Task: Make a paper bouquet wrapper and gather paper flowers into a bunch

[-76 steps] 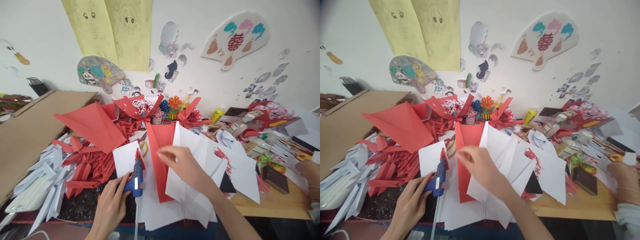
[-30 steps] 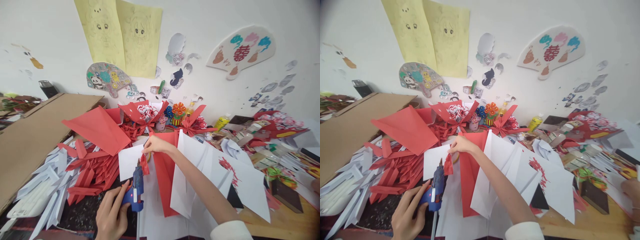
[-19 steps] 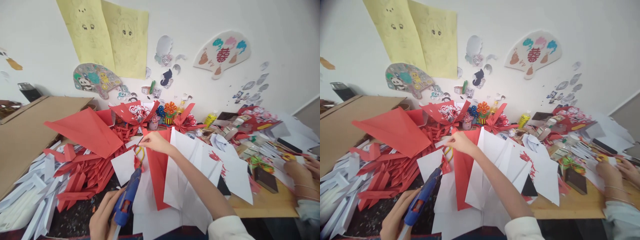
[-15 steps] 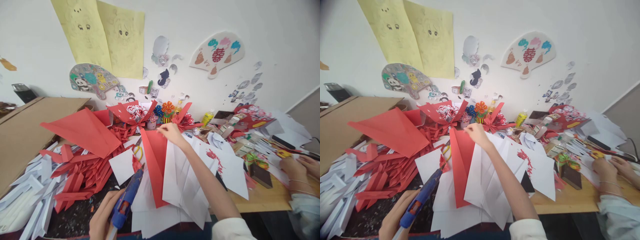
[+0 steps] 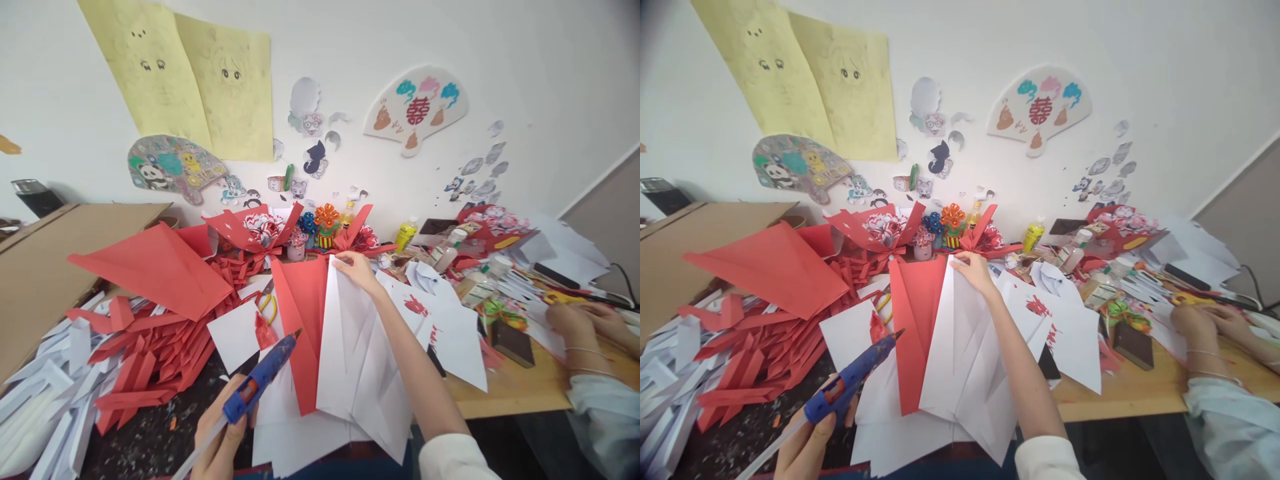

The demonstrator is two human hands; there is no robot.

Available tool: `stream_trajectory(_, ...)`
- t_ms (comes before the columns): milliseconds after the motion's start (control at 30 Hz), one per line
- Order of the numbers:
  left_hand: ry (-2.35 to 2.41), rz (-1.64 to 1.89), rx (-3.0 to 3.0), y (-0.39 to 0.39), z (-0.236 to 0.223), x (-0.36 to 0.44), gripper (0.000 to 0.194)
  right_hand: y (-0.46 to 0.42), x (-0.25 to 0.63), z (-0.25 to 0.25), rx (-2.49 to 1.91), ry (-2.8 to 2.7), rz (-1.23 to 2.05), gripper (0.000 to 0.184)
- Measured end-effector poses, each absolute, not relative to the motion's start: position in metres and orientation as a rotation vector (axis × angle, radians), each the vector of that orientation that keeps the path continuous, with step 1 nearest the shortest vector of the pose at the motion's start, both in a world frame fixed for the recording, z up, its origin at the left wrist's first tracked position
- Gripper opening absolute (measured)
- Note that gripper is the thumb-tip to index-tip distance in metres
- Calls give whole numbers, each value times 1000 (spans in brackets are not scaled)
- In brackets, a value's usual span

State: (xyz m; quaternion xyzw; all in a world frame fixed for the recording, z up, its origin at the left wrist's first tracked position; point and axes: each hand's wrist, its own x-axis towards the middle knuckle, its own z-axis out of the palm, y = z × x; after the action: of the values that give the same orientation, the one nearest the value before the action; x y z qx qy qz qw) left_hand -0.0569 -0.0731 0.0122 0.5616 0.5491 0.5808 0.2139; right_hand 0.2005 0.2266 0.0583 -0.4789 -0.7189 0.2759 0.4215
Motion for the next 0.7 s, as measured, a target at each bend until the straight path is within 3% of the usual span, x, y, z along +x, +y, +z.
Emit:
stream_trajectory(367,1475,1562,1295,-73,14,-52,52,226,230,79,-977,-1637,1087,52)
stream_trajectory(700,1447,1605,1086,-78,-9,-51,54,230,233,70,-1016,-1558,1165,72)
